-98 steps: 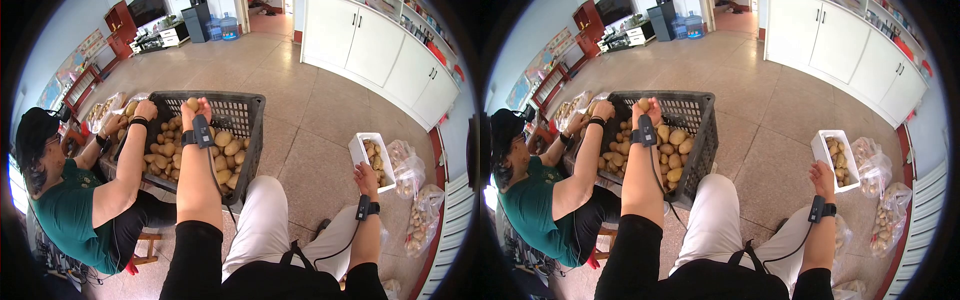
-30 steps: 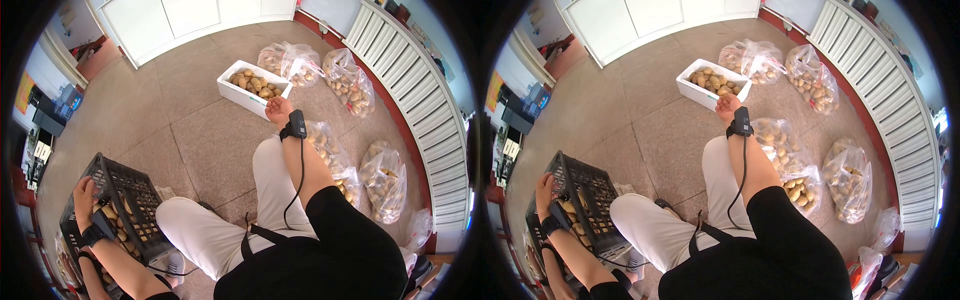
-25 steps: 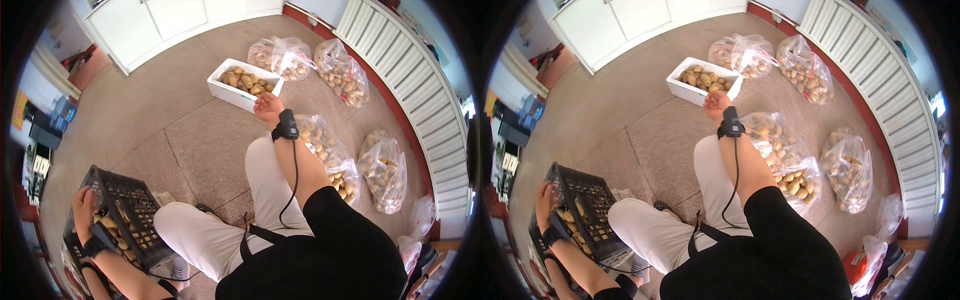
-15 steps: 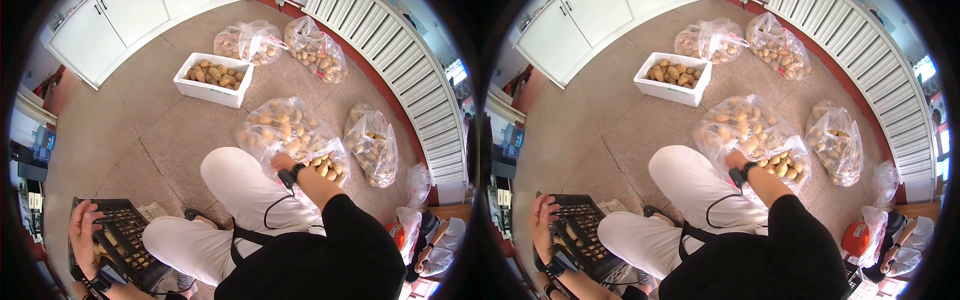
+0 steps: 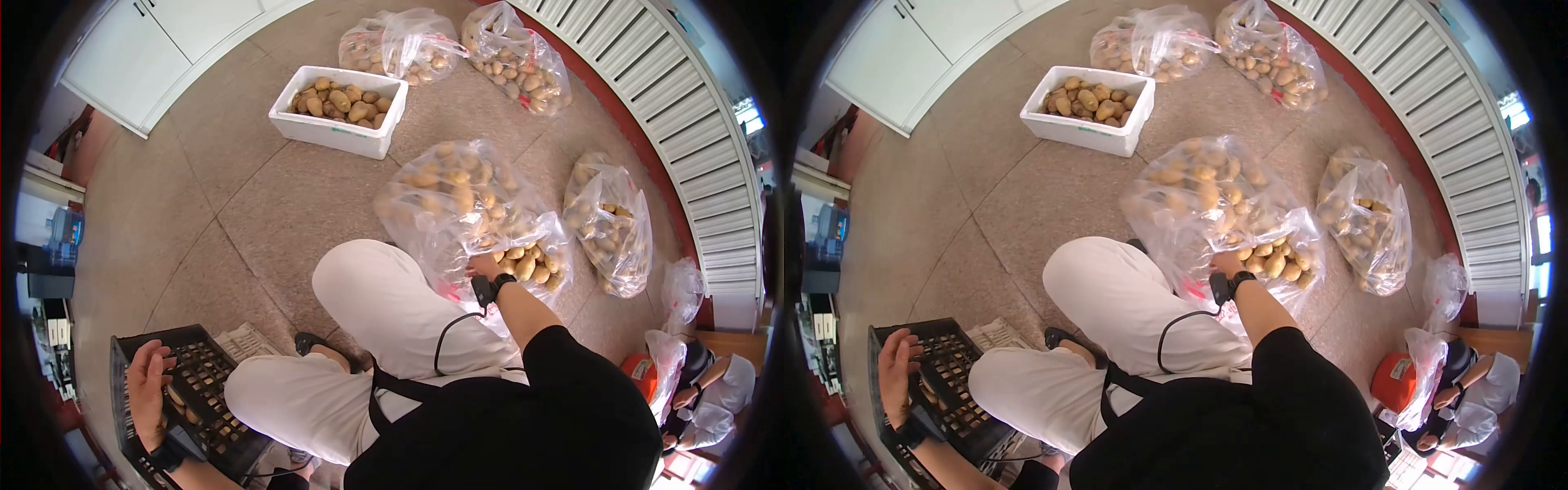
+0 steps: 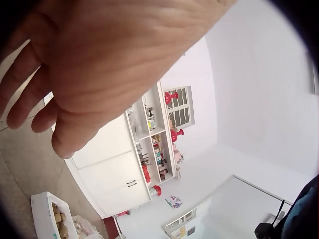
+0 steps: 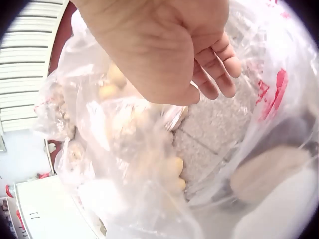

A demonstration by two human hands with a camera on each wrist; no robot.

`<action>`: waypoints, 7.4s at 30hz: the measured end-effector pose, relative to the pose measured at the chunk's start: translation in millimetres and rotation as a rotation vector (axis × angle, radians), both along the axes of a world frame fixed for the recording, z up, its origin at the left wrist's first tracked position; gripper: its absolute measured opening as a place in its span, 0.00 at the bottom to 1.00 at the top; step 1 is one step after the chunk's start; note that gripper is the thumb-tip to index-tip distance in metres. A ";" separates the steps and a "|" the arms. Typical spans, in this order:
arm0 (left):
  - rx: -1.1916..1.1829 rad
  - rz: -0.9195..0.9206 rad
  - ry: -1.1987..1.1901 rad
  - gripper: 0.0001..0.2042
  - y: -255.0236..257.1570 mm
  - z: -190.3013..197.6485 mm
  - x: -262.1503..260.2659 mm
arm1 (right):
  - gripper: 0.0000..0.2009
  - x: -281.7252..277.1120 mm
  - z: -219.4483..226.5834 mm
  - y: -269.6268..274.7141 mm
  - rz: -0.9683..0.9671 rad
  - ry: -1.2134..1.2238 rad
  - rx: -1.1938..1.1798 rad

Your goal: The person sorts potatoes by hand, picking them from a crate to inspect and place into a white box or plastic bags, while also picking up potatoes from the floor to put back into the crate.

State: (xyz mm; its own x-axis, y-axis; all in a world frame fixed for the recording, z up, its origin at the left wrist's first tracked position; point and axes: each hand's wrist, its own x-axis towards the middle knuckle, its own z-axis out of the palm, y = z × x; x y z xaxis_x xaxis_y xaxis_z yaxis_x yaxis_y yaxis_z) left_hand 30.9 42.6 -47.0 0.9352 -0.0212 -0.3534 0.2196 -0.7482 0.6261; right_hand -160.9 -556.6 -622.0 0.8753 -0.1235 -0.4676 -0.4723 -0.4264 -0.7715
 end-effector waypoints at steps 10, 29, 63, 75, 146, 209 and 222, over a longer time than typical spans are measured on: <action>0.068 -0.003 0.089 0.15 9.3 -22.8 10.3 | 0.14 120.9 105.8 113.6 -0.266 0.314 0.062; 0.207 0.046 0.111 0.15 7.7 -34.4 14.2 | 0.16 165.9 -6.4 46.1 0.352 0.200 -0.881; 0.300 -0.030 0.084 0.15 3.0 -34.2 10.7 | 0.22 99.5 96.1 100.5 -0.095 0.183 -0.458; 0.306 0.024 0.146 0.15 5.7 -39.5 13.8 | 0.17 133.7 97.4 119.1 -0.001 0.387 -0.509; -0.133 -0.330 -0.268 0.24 -6.9 -34.8 11.3 | 0.14 243.3 447.9 395.7 0.489 0.161 1.243; -0.399 0.994 -0.505 0.13 214.0 -61.1 -50.9 | 0.36 252.8 437.1 396.8 0.523 0.244 1.274; -0.176 0.744 0.013 0.15 179.4 -88.0 -20.9 | 0.34 259.4 432.9 387.8 0.468 0.172 1.267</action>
